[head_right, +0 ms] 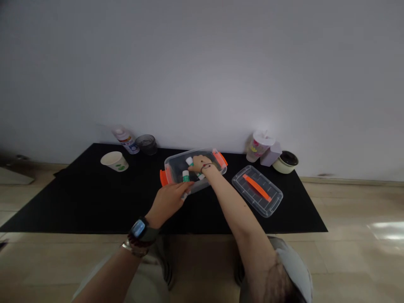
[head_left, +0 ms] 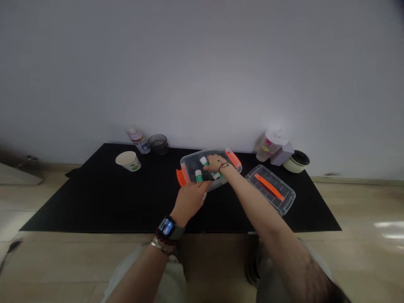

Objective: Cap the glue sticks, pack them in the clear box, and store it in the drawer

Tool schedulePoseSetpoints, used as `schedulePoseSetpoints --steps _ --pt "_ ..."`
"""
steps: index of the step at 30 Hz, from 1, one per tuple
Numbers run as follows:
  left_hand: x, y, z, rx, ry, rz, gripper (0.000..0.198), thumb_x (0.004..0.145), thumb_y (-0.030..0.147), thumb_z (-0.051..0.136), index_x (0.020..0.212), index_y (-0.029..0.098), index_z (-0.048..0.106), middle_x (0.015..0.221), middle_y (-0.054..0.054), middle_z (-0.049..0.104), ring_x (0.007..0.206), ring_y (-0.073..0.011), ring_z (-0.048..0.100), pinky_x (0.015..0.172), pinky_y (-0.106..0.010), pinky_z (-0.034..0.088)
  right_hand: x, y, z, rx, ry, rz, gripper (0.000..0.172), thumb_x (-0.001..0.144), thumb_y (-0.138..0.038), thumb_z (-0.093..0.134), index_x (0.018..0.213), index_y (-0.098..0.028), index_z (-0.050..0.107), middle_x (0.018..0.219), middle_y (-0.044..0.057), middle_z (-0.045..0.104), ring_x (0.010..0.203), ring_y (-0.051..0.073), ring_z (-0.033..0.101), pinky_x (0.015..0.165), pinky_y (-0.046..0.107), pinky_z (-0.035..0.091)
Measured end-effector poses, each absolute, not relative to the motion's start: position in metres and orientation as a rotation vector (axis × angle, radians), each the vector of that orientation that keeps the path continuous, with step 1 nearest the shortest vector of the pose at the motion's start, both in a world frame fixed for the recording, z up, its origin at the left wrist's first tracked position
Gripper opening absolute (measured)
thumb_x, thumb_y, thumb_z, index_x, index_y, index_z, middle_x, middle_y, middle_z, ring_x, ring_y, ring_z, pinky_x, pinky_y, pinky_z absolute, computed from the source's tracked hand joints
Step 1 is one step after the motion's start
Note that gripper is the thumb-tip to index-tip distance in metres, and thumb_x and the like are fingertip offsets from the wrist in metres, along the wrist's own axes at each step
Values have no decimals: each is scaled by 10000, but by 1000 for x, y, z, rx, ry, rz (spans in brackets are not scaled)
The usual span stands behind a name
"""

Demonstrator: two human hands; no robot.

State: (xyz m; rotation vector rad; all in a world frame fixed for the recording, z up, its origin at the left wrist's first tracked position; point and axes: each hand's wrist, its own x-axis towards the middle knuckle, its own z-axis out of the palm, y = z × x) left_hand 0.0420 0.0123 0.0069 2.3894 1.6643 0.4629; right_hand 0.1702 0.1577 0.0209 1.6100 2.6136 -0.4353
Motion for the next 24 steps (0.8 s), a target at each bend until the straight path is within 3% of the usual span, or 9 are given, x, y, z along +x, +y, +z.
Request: schedulePoseSetpoints --steps 2,4,7,9,11,14,17,20,24 --pt "33 14 9 2325 1731 429 382 909 169 468 1208 255 690 1080 -133 749 984 -347 718 844 -478 561 188 150 38 1692 2751 -500 385 969 -348 496 1244 -99 598 1101 155 733 942 239 723 828 322 552" --pt "23 16 11 2284 1774 403 397 915 189 450 1240 253 669 1128 -127 740 1023 -339 710 868 -470 559 212 132 54 1748 2877 -774 417 1013 -355 392 1350 -138 503 944 76 749 762 174 725 742 268 548" --pt "16 15 12 2315 1804 553 491 910 253 485 1397 220 535 1387 -151 605 1229 -339 612 987 -480 516 248 91 66 1696 2875 -1147 511 1022 -460 376 1469 -212 375 760 -6 714 579 150 687 621 245 526" --pt "21 10 14 2413 1756 755 610 897 295 534 1486 192 414 1560 -170 411 1387 -340 464 1090 -494 438 265 61 65 1631 2870 -1025 506 990 -503 463 1431 -258 441 850 12 735 699 184 726 675 267 529" --pt "34 2 14 2559 1604 811 628 895 283 551 1497 200 391 1602 -158 339 1448 -327 378 1141 -496 378 272 34 57 1543 2808 -823 469 934 -513 571 1327 -259 549 978 49 748 871 243 741 740 300 530" --pt "62 -13 10 2702 1357 476 553 875 178 542 1423 214 484 1481 -137 520 1360 -298 494 1100 -458 417 269 7 42 1437 2618 -588 439 874 -443 666 1249 -222 603 1065 100 745 969 293 729 757 326 532" --pt "84 -23 5 2602 1378 32 433 849 133 527 1277 166 583 1182 -128 704 1076 -285 678 899 -410 528 262 -7 33 1385 2498 -382 325 876 -300 650 1187 -208 629 1058 106 750 942 275 736 755 320 529" --pt "95 -25 2 2503 1446 -152 295 855 147 515 1129 166 621 1031 -102 730 920 -285 718 748 -373 541 258 -15 29 1381 2466 -238 208 891 -239 619 1094 -196 637 977 97 759 854 237 739 707 283 505" --pt "99 -27 2 2474 1482 -182 281 852 134 499 1108 165 611 1007 -101 732 917 -293 721 734 -366 527 258 -19 19 1373 2552 -143 165 925 -167 554 1072 -195 623 903 81 752 772 186 720 626 242 441"
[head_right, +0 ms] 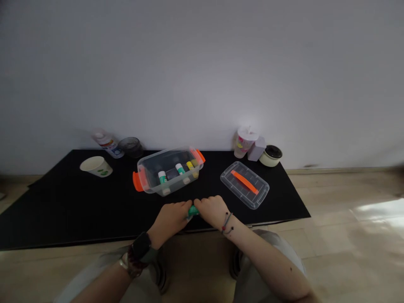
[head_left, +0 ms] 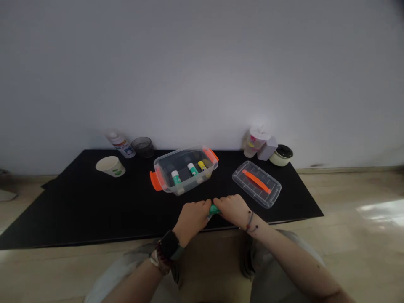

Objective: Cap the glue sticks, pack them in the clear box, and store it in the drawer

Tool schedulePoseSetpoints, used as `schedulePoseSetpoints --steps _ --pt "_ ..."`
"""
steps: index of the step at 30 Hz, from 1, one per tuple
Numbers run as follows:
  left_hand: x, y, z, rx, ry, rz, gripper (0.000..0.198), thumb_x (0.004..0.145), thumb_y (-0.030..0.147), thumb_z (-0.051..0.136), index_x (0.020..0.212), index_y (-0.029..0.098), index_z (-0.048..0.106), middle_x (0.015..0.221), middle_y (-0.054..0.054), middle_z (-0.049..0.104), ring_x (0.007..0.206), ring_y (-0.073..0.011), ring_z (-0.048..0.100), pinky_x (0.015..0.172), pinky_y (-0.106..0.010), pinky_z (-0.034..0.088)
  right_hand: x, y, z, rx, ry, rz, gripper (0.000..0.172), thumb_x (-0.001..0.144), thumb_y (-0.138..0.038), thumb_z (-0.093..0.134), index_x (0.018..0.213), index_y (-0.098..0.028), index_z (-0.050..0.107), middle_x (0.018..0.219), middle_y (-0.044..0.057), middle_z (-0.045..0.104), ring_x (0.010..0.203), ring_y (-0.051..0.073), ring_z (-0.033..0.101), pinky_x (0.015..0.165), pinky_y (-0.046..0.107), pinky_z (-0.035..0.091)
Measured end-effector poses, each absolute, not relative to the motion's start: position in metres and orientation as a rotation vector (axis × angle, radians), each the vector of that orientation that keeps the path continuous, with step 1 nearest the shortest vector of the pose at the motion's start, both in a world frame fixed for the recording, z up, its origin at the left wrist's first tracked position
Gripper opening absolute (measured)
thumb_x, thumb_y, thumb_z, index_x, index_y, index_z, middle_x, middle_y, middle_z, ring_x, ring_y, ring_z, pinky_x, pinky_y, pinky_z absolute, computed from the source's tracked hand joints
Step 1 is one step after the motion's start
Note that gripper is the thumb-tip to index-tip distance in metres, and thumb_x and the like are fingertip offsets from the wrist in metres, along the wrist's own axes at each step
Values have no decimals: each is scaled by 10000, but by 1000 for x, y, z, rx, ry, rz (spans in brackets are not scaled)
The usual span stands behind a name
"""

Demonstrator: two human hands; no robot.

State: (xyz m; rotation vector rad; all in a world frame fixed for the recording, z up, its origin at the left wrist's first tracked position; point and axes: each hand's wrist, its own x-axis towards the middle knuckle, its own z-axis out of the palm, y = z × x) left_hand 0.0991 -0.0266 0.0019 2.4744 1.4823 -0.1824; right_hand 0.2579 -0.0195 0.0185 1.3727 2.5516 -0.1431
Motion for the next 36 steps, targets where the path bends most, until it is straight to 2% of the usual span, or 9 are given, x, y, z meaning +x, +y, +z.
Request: schedulePoseSetpoints --steps 3,7,11,15,20,25,28,32,36 --pt "92 -25 3 2403 1544 -224 258 876 168 489 1100 177 618 984 -108 731 921 -300 720 736 -373 519 271 -12 14 1363 2614 -117 155 962 -158 500 1046 -193 626 876 80 742 757 169 703 606 237 403" --pt "64 -14 3 2111 1735 -392 234 934 349 497 943 174 651 960 -141 723 922 -308 713 716 -357 505 318 14 21 1594 2519 25 182 998 -189 451 1076 -191 615 945 97 733 837 196 697 620 252 392" --pt "57 -11 -8 2108 1607 -169 276 951 431 494 1044 203 618 982 -78 713 932 -266 699 769 -348 510 345 36 10 1837 2370 74 292 1009 -390 475 1193 -182 561 1080 129 705 959 246 681 673 281 431" --pt "75 -12 -31 2216 1577 -22 412 958 327 489 1329 147 479 1300 -144 585 1083 -260 652 861 -351 526 327 40 -32 1864 2297 -73 397 1016 -436 439 1262 -131 501 1182 172 658 1034 255 662 726 299 469" --pt "90 6 -59 2332 1557 9 502 964 127 358 1465 113 370 1364 -173 531 1195 -248 594 911 -341 534 308 47 -67 1863 2273 -93 311 1006 -389 463 1180 -144 547 1160 162 654 1081 262 619 783 312 474" --pt "99 23 -77 2511 1613 26 620 901 0 318 1509 122 332 1488 -172 455 1220 -243 577 881 -328 554 298 62 -30 2058 2486 106 389 1017 -459 422 1154 -140 596 1125 161 662 1072 269 590 846 329 456" --pt "101 27 -78 2569 1636 43 630 893 -15 314 1505 133 346 1525 -180 421 1209 -242 585 862 -329 557 266 81 19 2124 2720 146 366 1050 -374 342 1161 -155 613 1119 138 677 1053 232 607 877 311 456" --pt "100 26 -65 2588 1632 151 524 934 52 356 1446 139 428 1448 -171 502 1178 -249 594 876 -350 537 192 121 54 1772 2697 -209 310 1022 -271 431 1217 -151 640 1192 148 688 1096 234 650 907 325 504" --pt "105 12 -55 2583 1526 256 319 945 159 458 1228 130 603 1264 -163 618 1189 -284 570 935 -405 495 137 159 34 1622 2412 -435 297 877 -114 632 1159 -56 706 1165 243 699 1067 293 699 871 374 569"
